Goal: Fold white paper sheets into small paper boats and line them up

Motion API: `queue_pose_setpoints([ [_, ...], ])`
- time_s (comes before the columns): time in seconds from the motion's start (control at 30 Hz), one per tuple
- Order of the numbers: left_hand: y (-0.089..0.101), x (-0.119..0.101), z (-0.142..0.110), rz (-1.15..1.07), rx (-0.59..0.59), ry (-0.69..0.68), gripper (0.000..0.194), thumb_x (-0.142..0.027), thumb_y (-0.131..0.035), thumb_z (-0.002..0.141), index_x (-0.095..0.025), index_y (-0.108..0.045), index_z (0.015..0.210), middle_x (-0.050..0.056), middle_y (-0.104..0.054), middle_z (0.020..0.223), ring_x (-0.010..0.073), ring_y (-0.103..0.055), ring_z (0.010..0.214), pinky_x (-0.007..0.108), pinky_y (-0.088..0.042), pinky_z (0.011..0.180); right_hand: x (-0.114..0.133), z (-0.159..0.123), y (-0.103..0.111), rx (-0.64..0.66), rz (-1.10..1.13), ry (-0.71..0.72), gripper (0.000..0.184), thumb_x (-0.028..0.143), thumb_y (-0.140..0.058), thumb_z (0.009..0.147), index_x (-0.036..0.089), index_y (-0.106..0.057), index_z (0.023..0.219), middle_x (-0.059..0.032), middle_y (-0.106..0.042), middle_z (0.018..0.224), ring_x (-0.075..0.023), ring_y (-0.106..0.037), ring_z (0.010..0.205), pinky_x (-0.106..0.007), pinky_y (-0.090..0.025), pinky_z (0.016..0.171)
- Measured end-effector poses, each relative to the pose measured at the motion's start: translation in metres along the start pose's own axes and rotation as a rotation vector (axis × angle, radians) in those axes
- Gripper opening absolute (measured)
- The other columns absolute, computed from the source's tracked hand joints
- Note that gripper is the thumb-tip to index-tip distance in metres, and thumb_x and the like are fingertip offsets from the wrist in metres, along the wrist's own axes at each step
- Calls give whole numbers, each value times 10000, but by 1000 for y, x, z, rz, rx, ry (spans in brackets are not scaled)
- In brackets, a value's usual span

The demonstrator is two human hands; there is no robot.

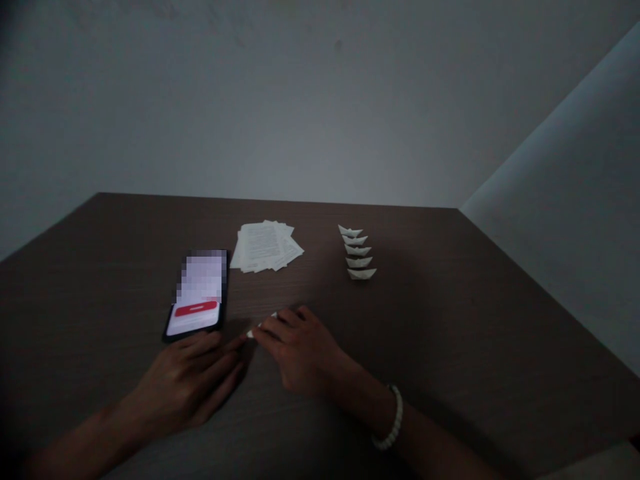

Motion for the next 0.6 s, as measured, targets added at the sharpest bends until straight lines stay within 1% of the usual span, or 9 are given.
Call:
queue_pose_setpoints([
  [0.1,1,0,0,7,5,3,211,-162,-451,924,-136,-649,855,65,-689,867,193,-540,709,334,-465,601,0,0,-1,-1,-2,7,492,179,-506,852,137,-428,1336,-101,-538,1249,-262,-416,1112,-428,-334,875],
  [0.27,2,-1,1,-19,9,-15,200,-150,-455,917,-129,-644,854,80,-686,910,193,-540,725,326,-461,601,0,-1,-1,-10,-7,-7,476,175,-509,852,140,-441,1322,-96,-538,1250,-256,-422,1108,-426,-332,886],
  [0.4,2,-2,1,-11,4,-16,209,-153,-453,913,-129,-649,842,80,-687,885,198,-554,737,329,-465,615,2,-1,0,-8,-15,-25,500,169,-530,836,148,-437,1327,-92,-544,1245,-259,-430,1097,-423,-330,892],
  [0.6,2,-2,1,-3,-24,-5,229,-162,-445,919,-140,-655,833,81,-692,919,193,-565,747,331,-472,644,3,-2,1,-17,-11,-23,483,161,-509,861,134,-423,1335,-106,-537,1256,-258,-421,1114,-421,-331,896],
])
Point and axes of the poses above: each hand's wrist, its own z-axis towards the middle knuckle, its own y-axis out of the back of the hand, x = y × z, the point moved 3 cm from there along z, towards the middle knuckle
